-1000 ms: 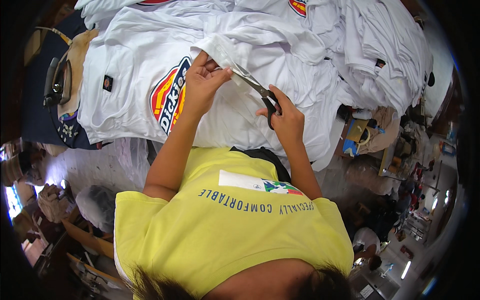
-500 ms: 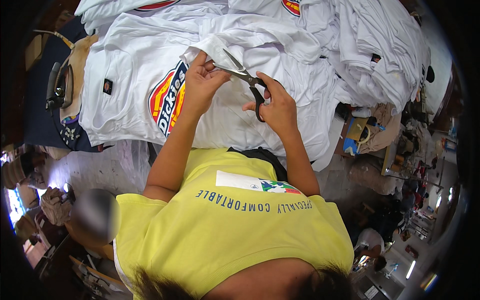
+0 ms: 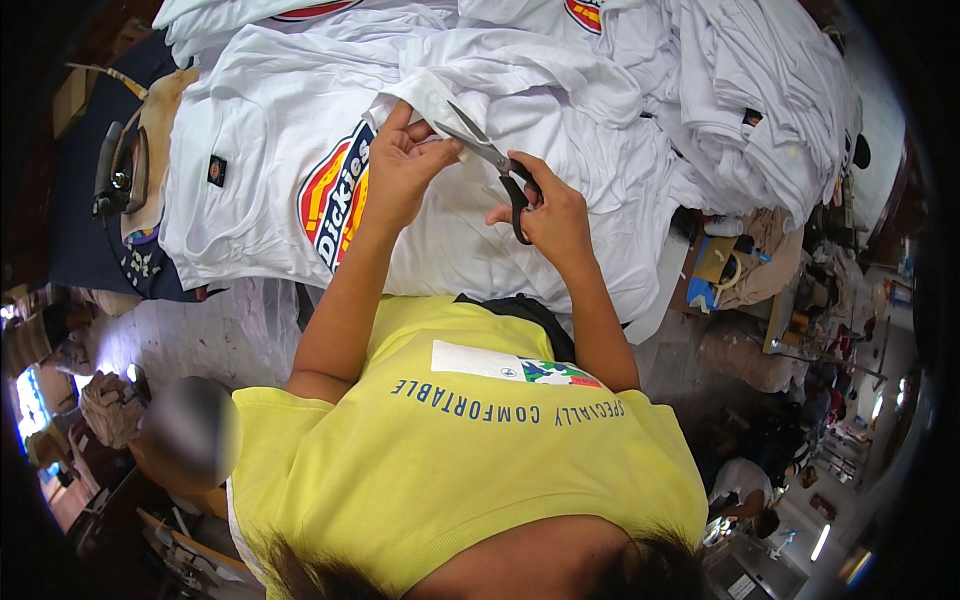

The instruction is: The person picks up white t-shirts from a large stack, lays them flat on a table to look them over, and uses shears to trim excess threads from the necklines and seams before restacking them.

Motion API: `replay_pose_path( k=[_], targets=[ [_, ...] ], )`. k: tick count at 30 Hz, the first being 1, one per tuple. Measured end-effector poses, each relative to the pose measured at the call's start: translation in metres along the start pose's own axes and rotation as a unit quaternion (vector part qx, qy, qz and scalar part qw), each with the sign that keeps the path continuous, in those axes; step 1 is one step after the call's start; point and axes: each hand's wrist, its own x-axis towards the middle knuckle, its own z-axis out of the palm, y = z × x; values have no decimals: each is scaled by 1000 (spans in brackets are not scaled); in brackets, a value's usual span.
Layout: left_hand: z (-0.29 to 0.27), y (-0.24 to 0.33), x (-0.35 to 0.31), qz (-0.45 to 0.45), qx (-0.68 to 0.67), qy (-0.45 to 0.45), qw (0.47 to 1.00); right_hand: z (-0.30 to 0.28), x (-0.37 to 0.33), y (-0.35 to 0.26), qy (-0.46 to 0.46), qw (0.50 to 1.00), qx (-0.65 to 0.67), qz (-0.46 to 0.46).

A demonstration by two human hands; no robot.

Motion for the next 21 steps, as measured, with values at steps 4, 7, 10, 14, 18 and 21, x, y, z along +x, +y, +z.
replay_pose_path(
  k=[4, 7, 10, 14, 18, 21],
  targets=[
    [-1, -2, 3, 24, -11, 13, 1000, 8, -7, 14, 25, 999, 40, 4],
    [-4, -3, 4, 33, -15, 17, 999, 10, -10, 19, 34, 999, 40, 1],
    [-6, -6, 3, 40, -6, 9, 999, 10, -6, 14, 46, 999, 7, -20],
    [-3, -5, 1, 40, 5, 9, 999, 3, 4, -4, 30, 998, -44, -29],
    [-3, -6, 1, 45, 9, 11, 999, 3, 8, -9, 42, 997, -41, -54],
    [-4, -5, 1, 42, 18, 8, 999, 3, 5, -5, 18, 999, -45, -17]
  ],
)
